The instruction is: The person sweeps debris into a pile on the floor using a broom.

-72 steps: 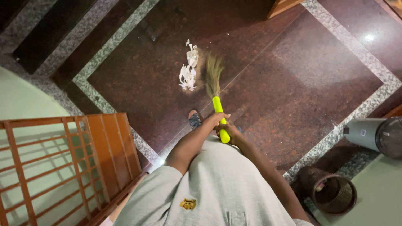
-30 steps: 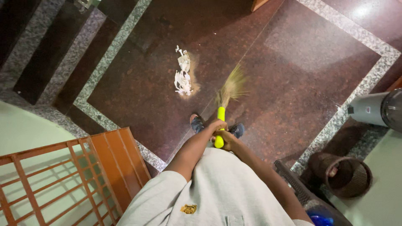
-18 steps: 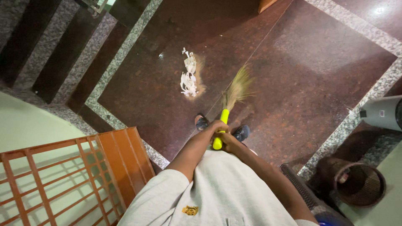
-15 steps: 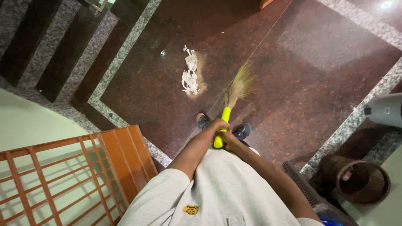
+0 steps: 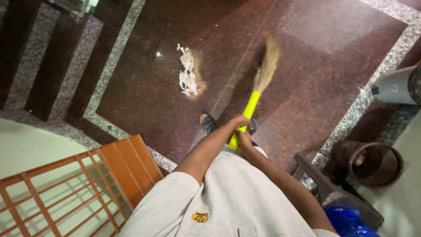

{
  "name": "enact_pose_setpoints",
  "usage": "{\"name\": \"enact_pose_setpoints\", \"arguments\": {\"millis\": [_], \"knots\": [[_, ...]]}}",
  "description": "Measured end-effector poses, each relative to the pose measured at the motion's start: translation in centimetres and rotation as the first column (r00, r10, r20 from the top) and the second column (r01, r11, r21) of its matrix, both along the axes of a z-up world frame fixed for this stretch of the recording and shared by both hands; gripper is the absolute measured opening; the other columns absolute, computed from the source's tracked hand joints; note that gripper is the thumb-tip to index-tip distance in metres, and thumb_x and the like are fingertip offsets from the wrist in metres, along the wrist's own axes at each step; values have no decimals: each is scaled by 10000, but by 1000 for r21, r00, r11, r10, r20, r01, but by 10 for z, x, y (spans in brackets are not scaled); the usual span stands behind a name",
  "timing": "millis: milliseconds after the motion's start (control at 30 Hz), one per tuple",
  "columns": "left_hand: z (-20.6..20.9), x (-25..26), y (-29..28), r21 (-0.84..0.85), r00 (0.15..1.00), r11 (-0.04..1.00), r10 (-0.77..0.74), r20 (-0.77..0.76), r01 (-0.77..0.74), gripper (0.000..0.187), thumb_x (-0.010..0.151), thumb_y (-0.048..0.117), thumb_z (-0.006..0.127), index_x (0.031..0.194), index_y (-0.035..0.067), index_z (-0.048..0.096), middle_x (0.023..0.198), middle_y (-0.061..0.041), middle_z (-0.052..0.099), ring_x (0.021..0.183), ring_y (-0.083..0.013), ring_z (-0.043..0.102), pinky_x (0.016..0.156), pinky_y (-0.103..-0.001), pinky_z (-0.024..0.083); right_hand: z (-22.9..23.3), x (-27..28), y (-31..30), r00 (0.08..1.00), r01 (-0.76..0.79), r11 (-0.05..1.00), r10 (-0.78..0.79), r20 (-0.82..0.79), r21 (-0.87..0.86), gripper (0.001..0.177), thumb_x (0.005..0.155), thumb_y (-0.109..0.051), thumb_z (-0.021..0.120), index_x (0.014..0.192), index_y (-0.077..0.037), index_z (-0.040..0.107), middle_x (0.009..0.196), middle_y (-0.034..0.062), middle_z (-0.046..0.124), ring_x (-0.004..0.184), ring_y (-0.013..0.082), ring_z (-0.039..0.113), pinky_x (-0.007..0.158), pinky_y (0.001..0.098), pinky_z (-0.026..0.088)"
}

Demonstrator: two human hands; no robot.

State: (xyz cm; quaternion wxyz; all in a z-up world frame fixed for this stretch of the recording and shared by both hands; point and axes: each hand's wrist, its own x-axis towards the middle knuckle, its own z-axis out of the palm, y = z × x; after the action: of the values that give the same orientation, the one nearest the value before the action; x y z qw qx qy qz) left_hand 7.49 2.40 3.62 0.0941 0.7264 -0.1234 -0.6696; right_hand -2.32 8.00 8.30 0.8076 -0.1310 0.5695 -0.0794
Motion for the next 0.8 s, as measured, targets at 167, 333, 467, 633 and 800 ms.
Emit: {"name": "enact_pose_setpoints", "arguments": {"millis": [167, 333, 467, 633, 800], "knots": [[-4, -13, 1, -59, 980, 988, -130, 148, 140, 406, 623, 179, 857, 990, 32, 762, 955, -142, 745, 842, -268, 726, 734, -432, 592, -1, -4, 4, 991, 34, 979, -59, 120, 200, 231, 944, -197, 626, 1151, -97, 610, 1062, 103, 732, 916, 278, 729, 838, 455, 613], [6, -10, 50, 89, 992, 995, -37, -117, 47, 415, 670, 285, 810, 990, 33, 731, 916, -149, 721, 790, -289, 701, 707, -452, 572, -17, -5, 9, 968, -86, 959, 16, 251, 270, 192, 950, -137, 589, 1135, -90, 611, 1007, 104, 722, 846, 262, 713, 787, 417, 614], [10, 12, 76, 155, 963, 979, 165, -215, -133, 444, 707, 370, 772, 991, 34, 707, 885, -155, 702, 749, -306, 681, 685, -468, 557, -17, 7, 5, 937, -259, 900, 146, 318, 349, 135, 961, -166, 571, 1050, -68, 599, 847, 100, 666, 688, 222, 655, 658, 368, 588], [13, 40, 90, 154, 870, 901, 432, -236, -406, 503, 754, 476, 725, 991, 36, 676, 846, -163, 678, 697, -328, 656, 658, -487, 537, -14, 32, 3, 876, -477, 798, 395, 279, 369, 74, 954, -141, 580, 979, -71, 579, 762, 70, 623, 601, 183, 615, 577, 320, 563], [10, 48, 81, 174, 725, 796, 602, -334, -580, 579, 800, 583, 678, 991, 37, 645, 807, -171, 654, 645, -349, 632, 630, -507, 517, -11, 41, -14, 831, -556, 793, 531, 165, 249, 76, 921, -128, 613, 960, -82, 566, 707, 66, 590, 535, 175, 590, 479, 323, 526]]}}
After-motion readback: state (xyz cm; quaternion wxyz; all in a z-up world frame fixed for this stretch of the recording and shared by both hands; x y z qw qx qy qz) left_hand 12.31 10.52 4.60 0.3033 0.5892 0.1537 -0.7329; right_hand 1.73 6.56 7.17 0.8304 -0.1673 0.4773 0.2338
